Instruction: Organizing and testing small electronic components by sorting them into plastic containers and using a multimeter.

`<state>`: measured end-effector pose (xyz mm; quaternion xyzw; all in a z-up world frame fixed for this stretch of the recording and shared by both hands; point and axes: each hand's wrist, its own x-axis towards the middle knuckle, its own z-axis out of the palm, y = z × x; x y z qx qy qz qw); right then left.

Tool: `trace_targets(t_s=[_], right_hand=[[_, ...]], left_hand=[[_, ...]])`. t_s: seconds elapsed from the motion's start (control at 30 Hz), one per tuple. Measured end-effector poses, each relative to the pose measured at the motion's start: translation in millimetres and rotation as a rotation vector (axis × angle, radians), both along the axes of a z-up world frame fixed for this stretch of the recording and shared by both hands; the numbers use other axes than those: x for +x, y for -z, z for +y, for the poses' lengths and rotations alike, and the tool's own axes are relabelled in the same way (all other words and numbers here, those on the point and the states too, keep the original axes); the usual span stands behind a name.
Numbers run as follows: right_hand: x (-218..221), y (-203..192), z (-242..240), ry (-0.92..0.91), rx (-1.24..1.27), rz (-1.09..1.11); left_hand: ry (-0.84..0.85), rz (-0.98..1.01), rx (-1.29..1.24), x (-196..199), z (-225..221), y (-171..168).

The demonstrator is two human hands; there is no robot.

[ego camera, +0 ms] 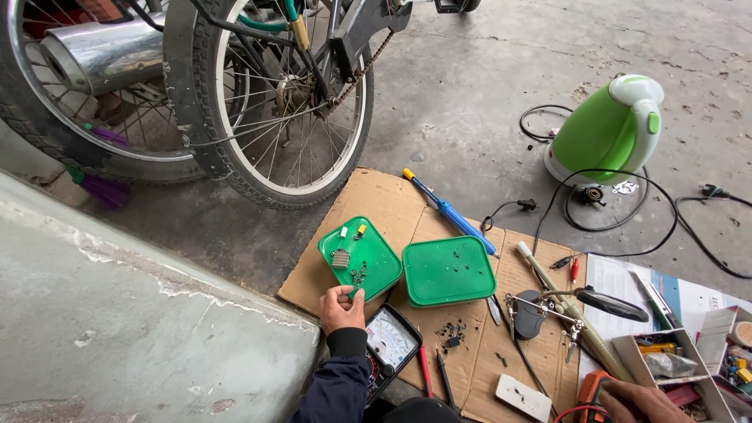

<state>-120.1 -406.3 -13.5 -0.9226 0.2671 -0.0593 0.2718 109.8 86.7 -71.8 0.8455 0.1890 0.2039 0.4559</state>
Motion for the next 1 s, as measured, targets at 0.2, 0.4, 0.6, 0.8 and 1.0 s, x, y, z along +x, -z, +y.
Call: trace_targets(t_s=[0.2,0.4,0.6,0.8,1.0], right_hand=[[1.9,-1.2,-0.1,-0.016,-0.017,0.016],[3.5,-2.0,-0.4,-0.014,-0.021,0.038],[10.0,-11.4,1.9,-0.025,-0.028,0.170],[5.5,3.6,-2.2,-0.030,-0.039,0.036],[6.8,25.8,-15.1,-0.041,-0.091,0.101]], left_hand=[[-0.031,0.048,-0.222,2.9,2.7,10.3],[-0.027,0.007,-0.258,-6.0,-0.7,-9.8],[-0.093,-0.004,-0.541,3.0,-8.5,-36.3],[-0.059,-0.047,-0.467,8.3,-2.0,-1.8],[-0.124,-0.152,-0.125,-10.1,-7.8,14.1]])
